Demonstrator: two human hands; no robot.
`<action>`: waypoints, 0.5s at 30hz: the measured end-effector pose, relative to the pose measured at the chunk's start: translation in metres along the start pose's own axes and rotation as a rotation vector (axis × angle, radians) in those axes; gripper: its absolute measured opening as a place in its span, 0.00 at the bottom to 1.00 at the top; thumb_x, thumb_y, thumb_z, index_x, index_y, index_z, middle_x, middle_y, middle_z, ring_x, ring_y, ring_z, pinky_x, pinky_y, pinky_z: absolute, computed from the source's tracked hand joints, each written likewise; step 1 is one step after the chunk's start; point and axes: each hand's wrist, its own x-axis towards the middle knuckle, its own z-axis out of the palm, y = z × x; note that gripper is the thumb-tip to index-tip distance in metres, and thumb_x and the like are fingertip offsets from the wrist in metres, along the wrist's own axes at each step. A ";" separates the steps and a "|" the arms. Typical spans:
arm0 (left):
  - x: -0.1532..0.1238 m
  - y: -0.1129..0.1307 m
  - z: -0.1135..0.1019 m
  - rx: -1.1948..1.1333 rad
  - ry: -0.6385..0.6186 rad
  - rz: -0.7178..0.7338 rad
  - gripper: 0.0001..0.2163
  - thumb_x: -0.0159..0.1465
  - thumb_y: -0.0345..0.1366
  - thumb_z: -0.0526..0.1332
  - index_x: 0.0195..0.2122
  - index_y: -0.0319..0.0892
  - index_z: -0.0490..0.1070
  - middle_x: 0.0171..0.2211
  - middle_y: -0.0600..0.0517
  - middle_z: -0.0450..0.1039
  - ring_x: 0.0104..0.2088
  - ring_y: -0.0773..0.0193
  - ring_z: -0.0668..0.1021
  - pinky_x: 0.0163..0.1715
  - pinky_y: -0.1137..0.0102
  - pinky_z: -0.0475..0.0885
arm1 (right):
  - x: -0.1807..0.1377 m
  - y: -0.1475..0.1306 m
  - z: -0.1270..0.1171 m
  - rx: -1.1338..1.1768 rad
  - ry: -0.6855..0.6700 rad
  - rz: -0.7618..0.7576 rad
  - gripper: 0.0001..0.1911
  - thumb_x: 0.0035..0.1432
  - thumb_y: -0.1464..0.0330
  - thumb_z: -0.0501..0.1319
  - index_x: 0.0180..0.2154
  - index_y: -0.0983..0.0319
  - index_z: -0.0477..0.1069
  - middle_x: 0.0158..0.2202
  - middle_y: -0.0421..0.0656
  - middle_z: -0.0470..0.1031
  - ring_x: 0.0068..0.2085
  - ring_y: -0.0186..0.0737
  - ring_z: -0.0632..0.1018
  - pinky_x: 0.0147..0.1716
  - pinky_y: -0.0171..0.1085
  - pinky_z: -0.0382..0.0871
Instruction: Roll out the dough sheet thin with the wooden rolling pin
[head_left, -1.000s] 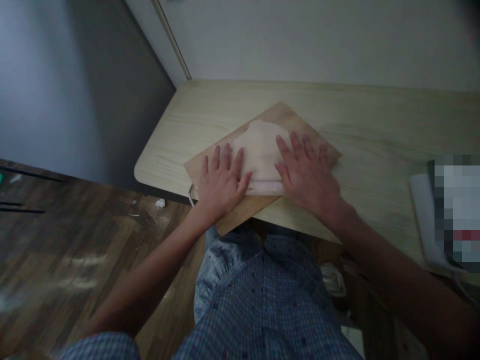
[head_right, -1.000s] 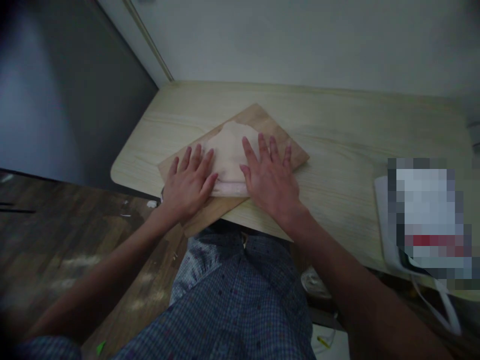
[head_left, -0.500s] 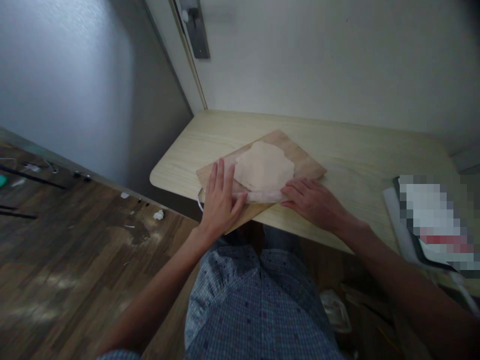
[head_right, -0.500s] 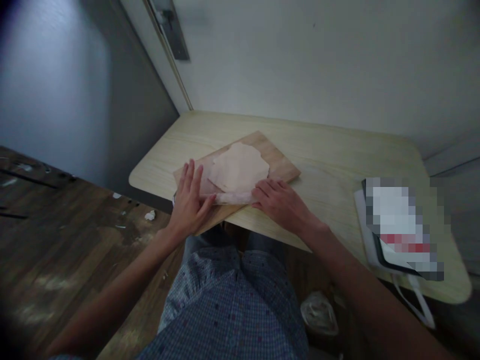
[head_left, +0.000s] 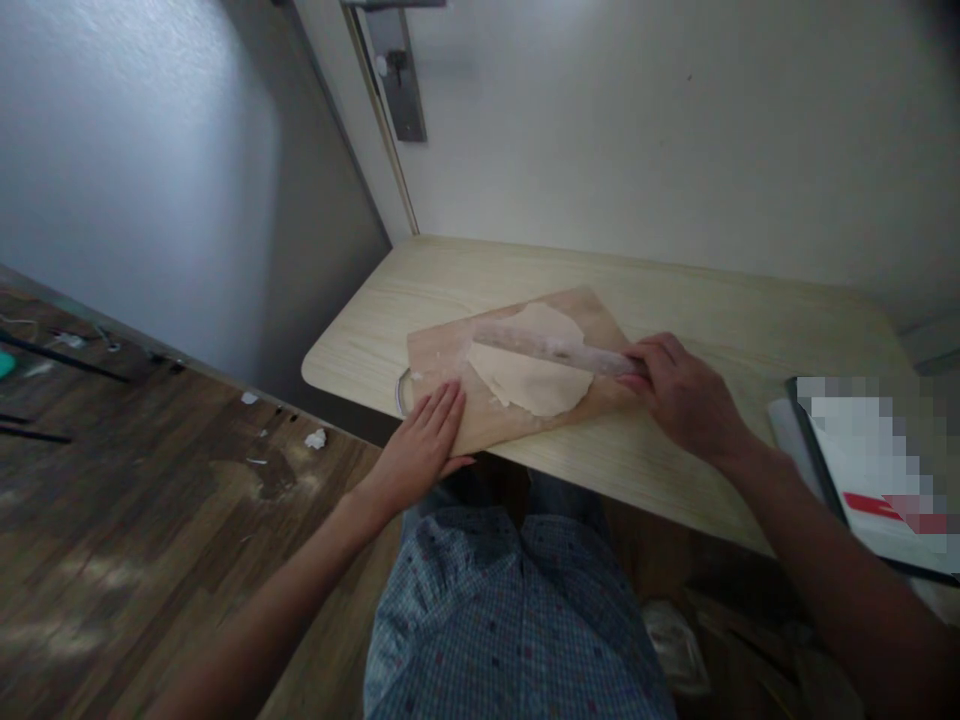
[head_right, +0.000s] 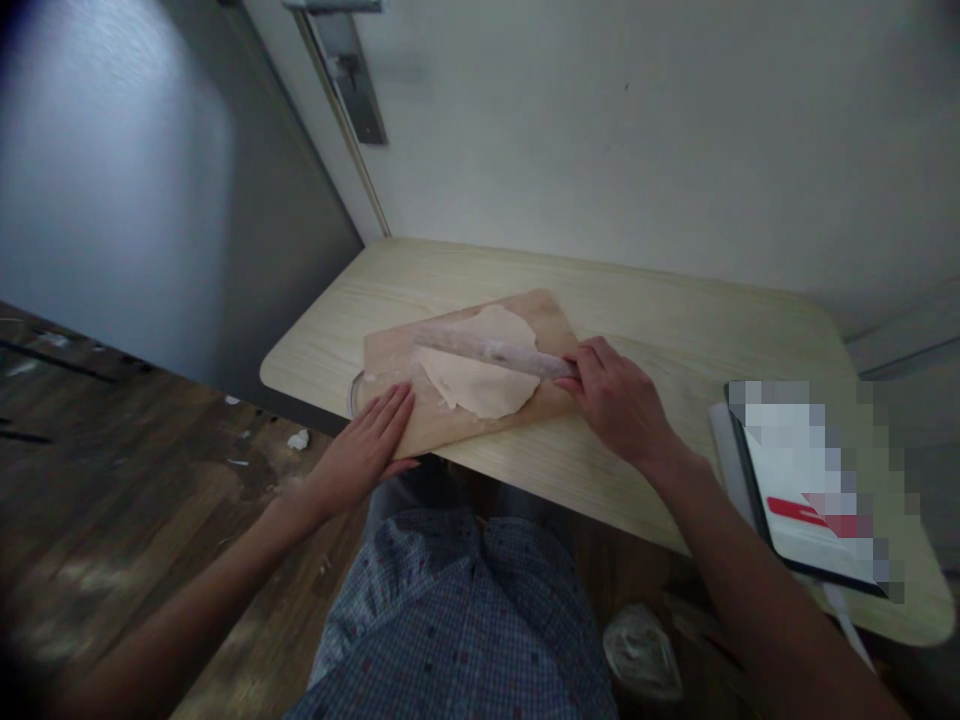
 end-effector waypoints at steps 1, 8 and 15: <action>0.001 -0.011 -0.002 0.000 -0.019 0.024 0.36 0.61 0.55 0.47 0.61 0.28 0.48 0.61 0.32 0.50 0.62 0.51 0.52 0.58 0.58 0.55 | 0.000 0.001 0.000 -0.002 -0.002 -0.004 0.19 0.62 0.58 0.45 0.39 0.64 0.67 0.36 0.49 0.70 0.34 0.43 0.72 0.31 0.40 0.66; 0.010 -0.053 -0.026 -0.118 0.023 -0.120 0.30 0.64 0.52 0.44 0.60 0.35 0.53 0.60 0.37 0.55 0.60 0.54 0.59 0.58 0.54 0.54 | 0.002 0.001 0.006 -0.061 -0.079 -0.201 0.18 0.63 0.63 0.45 0.38 0.65 0.69 0.37 0.51 0.72 0.37 0.44 0.73 0.35 0.40 0.66; 0.052 -0.018 -0.033 -0.265 0.196 -0.161 0.24 0.66 0.45 0.42 0.58 0.36 0.56 0.61 0.39 0.54 0.60 0.56 0.59 0.57 0.57 0.57 | 0.009 -0.017 0.006 -0.017 -0.119 -0.333 0.15 0.62 0.64 0.48 0.38 0.64 0.69 0.38 0.49 0.72 0.39 0.43 0.73 0.38 0.41 0.66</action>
